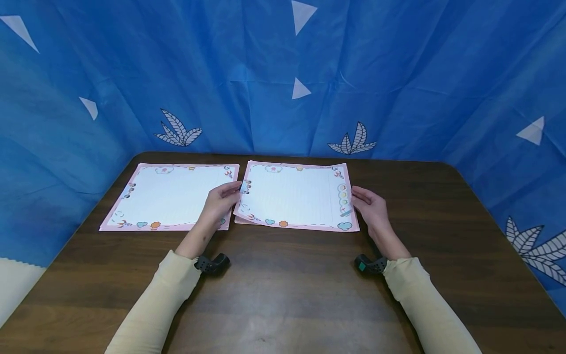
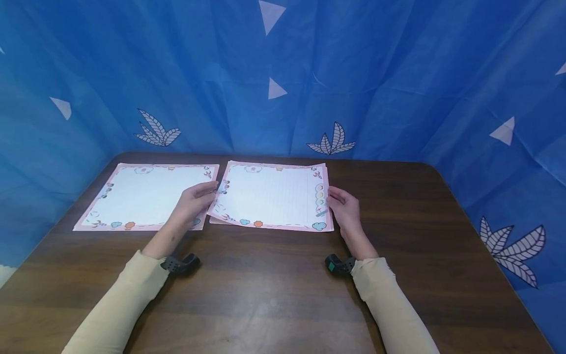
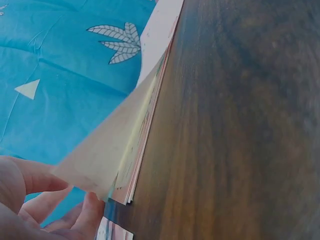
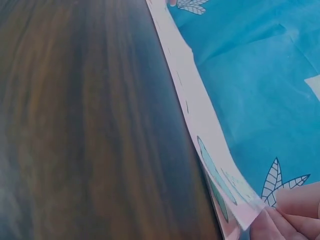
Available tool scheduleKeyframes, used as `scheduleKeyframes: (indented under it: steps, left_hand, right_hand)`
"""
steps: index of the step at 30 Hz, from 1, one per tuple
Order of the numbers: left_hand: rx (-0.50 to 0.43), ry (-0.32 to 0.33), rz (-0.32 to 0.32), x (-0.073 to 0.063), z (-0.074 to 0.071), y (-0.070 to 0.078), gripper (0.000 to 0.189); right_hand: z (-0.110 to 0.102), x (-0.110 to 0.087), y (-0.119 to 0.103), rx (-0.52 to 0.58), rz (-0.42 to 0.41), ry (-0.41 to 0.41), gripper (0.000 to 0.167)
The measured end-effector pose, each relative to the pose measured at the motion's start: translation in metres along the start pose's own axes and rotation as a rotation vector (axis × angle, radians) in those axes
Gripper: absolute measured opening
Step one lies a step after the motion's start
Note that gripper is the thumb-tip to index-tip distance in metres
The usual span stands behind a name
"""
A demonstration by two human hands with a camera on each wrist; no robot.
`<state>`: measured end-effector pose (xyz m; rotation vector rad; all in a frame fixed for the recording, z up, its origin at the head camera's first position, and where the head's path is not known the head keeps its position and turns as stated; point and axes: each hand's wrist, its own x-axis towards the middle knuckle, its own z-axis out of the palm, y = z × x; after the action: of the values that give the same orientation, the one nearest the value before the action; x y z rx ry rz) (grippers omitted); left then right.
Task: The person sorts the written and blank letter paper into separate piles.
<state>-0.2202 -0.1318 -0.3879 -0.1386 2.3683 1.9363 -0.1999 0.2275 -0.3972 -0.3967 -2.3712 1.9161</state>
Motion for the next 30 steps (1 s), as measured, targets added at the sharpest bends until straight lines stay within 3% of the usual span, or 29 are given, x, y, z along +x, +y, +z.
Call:
scheduleKeyframes:
  steps: [16, 30]
  left_hand:
    - [-0.006, 0.001, 0.033, 0.0017, 0.0003, -0.0061, 0.043]
    - [0.02, 0.016, -0.02, 0.0039, 0.0004, -0.007, 0.04]
  right_hand:
    - [-0.0015, 0.0019, 0.0026, -0.065, 0.046, -0.048, 0.043]
    - [0.001, 0.0035, 0.0037, -0.048, 0.058, -0.019, 0.043]
